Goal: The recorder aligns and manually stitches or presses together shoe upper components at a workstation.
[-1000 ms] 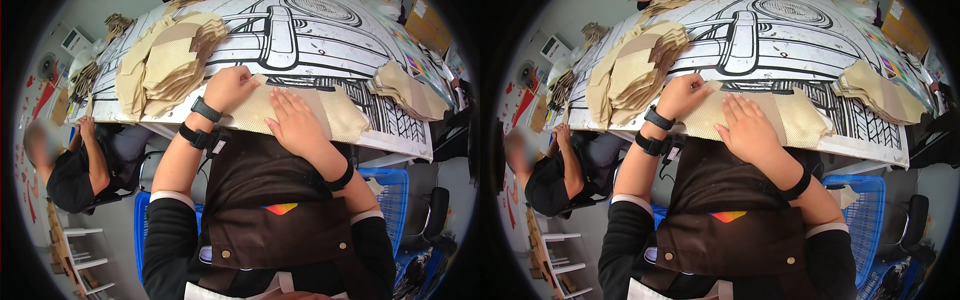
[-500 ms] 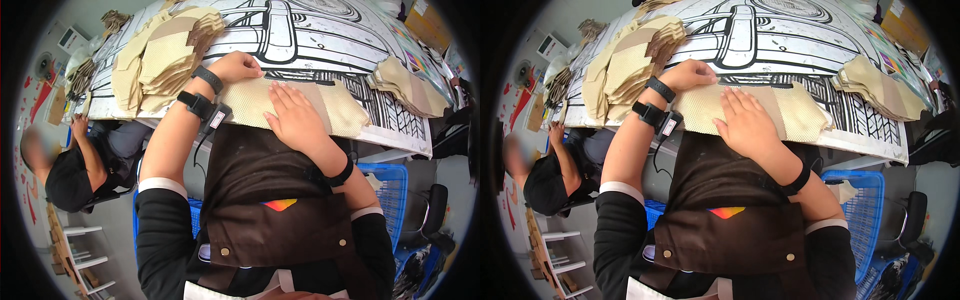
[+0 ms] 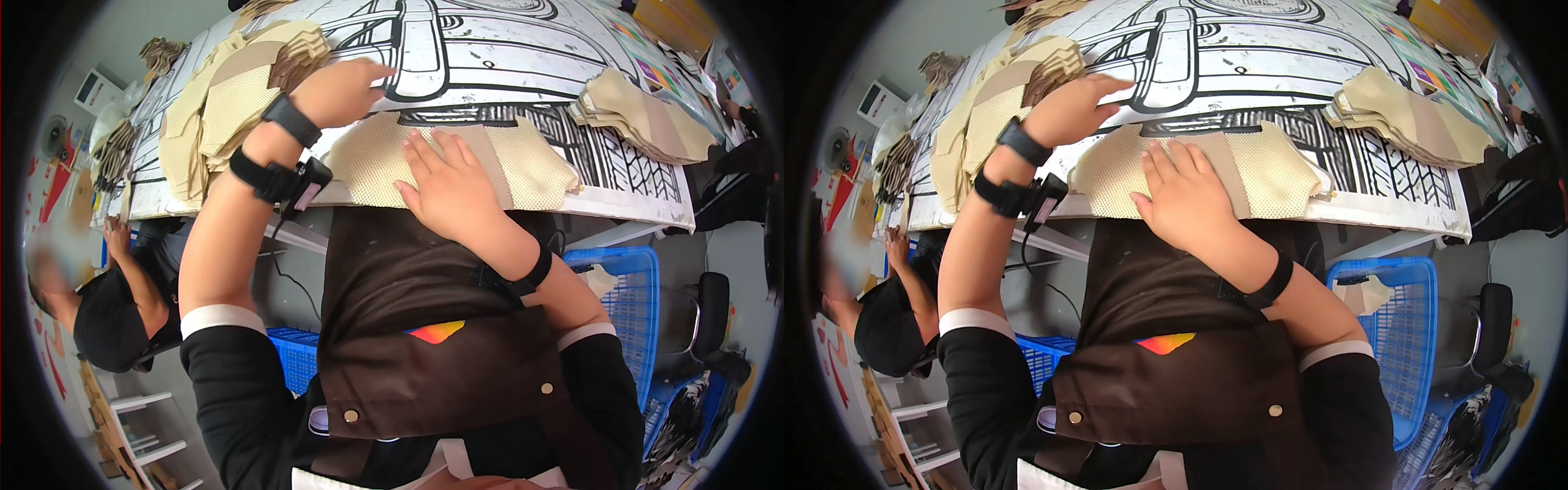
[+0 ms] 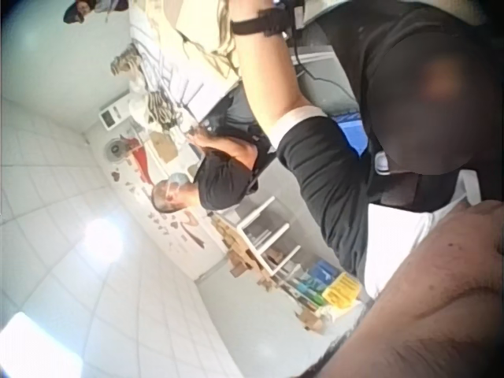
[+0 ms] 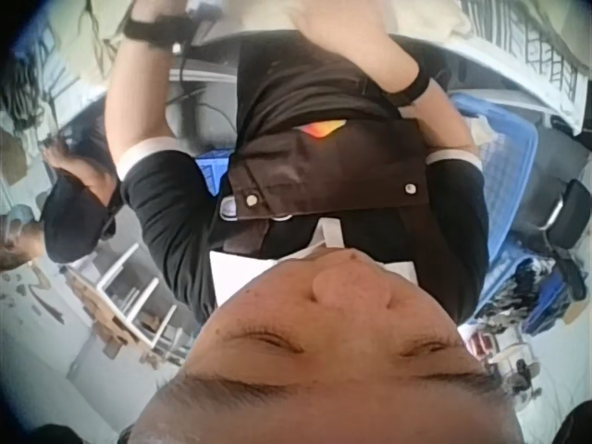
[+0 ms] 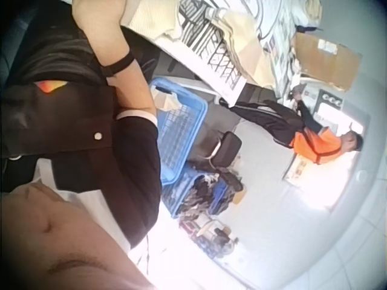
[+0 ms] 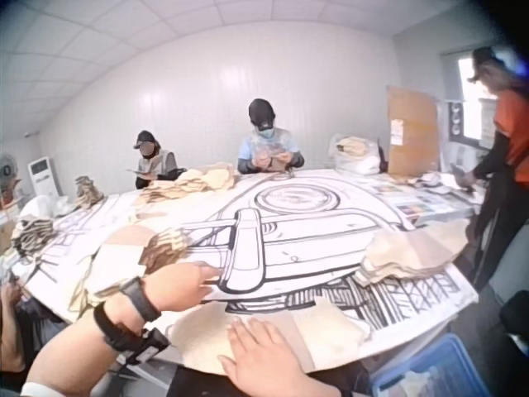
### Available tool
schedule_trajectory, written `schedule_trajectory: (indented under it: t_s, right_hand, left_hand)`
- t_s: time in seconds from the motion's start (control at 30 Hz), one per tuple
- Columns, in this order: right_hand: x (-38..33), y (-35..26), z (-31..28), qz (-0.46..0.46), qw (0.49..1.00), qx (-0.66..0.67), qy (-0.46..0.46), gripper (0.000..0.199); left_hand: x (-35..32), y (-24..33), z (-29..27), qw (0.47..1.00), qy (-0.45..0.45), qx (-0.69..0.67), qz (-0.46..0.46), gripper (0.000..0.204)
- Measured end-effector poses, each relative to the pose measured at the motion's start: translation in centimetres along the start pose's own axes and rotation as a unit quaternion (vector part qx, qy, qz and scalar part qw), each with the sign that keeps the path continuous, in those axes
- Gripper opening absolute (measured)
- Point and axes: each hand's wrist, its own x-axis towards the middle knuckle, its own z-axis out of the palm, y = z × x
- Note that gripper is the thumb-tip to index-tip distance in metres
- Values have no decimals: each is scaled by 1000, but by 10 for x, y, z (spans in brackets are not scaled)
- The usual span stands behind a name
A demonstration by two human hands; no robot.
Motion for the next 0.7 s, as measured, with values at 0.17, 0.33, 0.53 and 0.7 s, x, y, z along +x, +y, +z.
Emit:
schedule_trajectory:
  t_s: [0.17, 0.33, 0.53, 0.7]
  right_hand:
    - [-1, 4, -14, 39, 996, 50, -60, 46]
    - [-26, 12, -46, -25, 993, 86, -73, 44]
    - [-31, 80, -142, 224, 956, 187, -21, 17]
    - [-60, 120, -151, 299, 916, 219, -153, 22]
  left_hand:
    - [0, 101, 18, 957, 30, -286, 39, 43]
    - [19, 113, 83, 960, -71, -255, 93, 54]
    - [8, 131, 97, 989, -3, -126, 73, 57]
    - [6, 133, 109, 992, 75, -90, 54, 58]
